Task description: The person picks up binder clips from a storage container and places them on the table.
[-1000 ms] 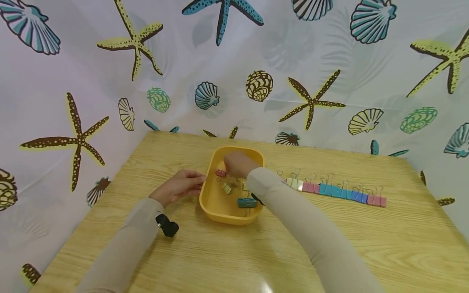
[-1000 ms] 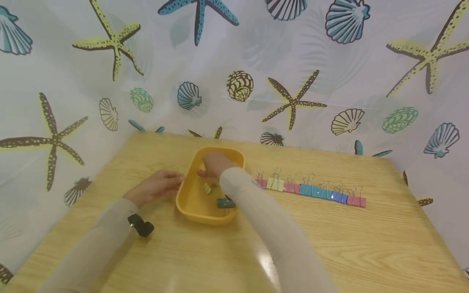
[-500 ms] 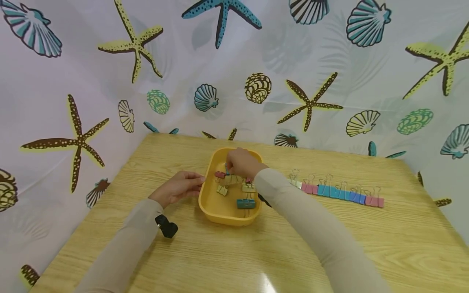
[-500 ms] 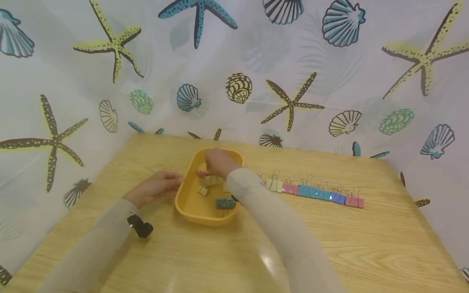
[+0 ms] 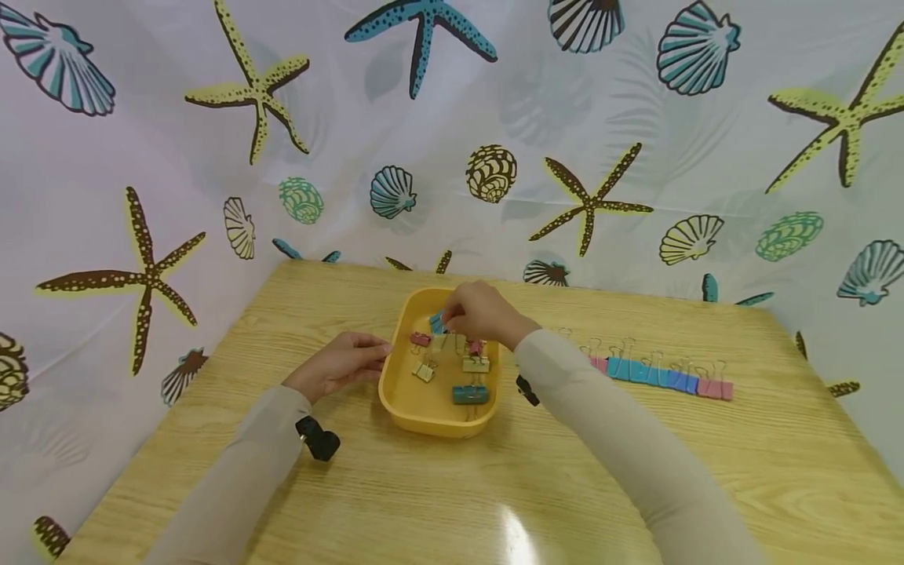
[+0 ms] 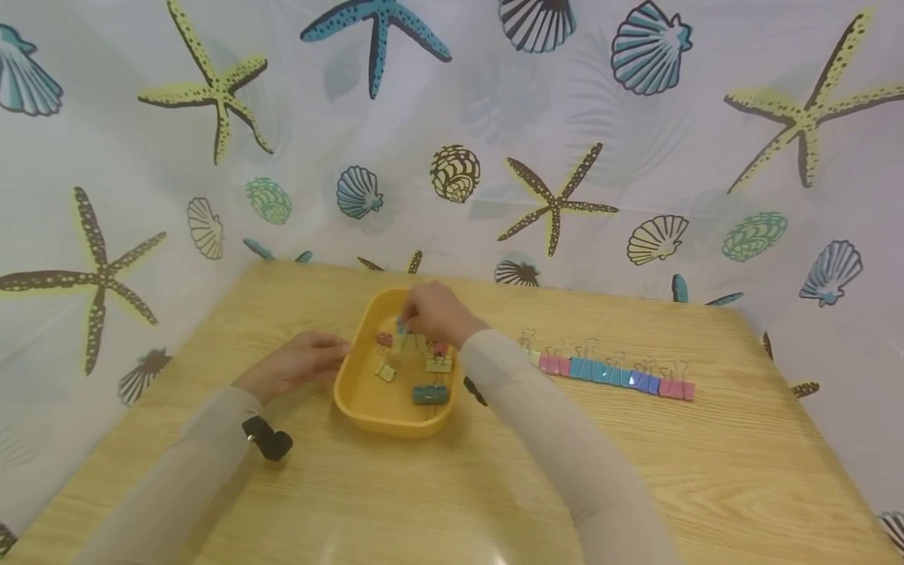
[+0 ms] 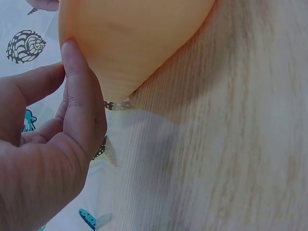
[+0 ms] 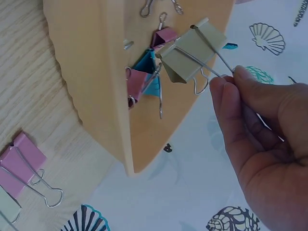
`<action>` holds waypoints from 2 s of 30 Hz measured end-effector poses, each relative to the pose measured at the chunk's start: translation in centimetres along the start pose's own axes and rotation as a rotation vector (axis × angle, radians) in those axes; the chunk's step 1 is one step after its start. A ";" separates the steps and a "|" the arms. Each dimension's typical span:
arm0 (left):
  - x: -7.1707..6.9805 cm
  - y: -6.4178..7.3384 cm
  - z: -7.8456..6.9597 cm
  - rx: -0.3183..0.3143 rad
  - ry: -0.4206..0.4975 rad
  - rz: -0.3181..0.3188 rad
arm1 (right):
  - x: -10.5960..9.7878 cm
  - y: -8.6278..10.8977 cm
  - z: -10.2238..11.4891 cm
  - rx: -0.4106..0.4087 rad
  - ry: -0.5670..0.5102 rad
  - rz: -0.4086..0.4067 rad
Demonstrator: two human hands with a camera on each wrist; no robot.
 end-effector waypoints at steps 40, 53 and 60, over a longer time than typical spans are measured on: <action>0.0 -0.3 0.2 -0.015 -0.010 -0.019 | -9.3 25.4 -13.4 0.403 0.079 -0.341; 0.2 0.1 0.2 -0.007 -0.009 -0.008 | -9.6 33.9 -17.5 0.559 0.170 -0.302; 0.2 -0.2 0.2 -0.025 0.002 -0.019 | -9.9 36.3 -19.3 0.570 0.204 -0.259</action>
Point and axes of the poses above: each hand's wrist, its own y-axis away from the middle knuckle, its own x-axis out of the palm, z = x × y, the point moved 6 cm from there along -y, towards the middle knuckle, and after that the axes turned 8 degrees about -x, right-handed, at the moved point
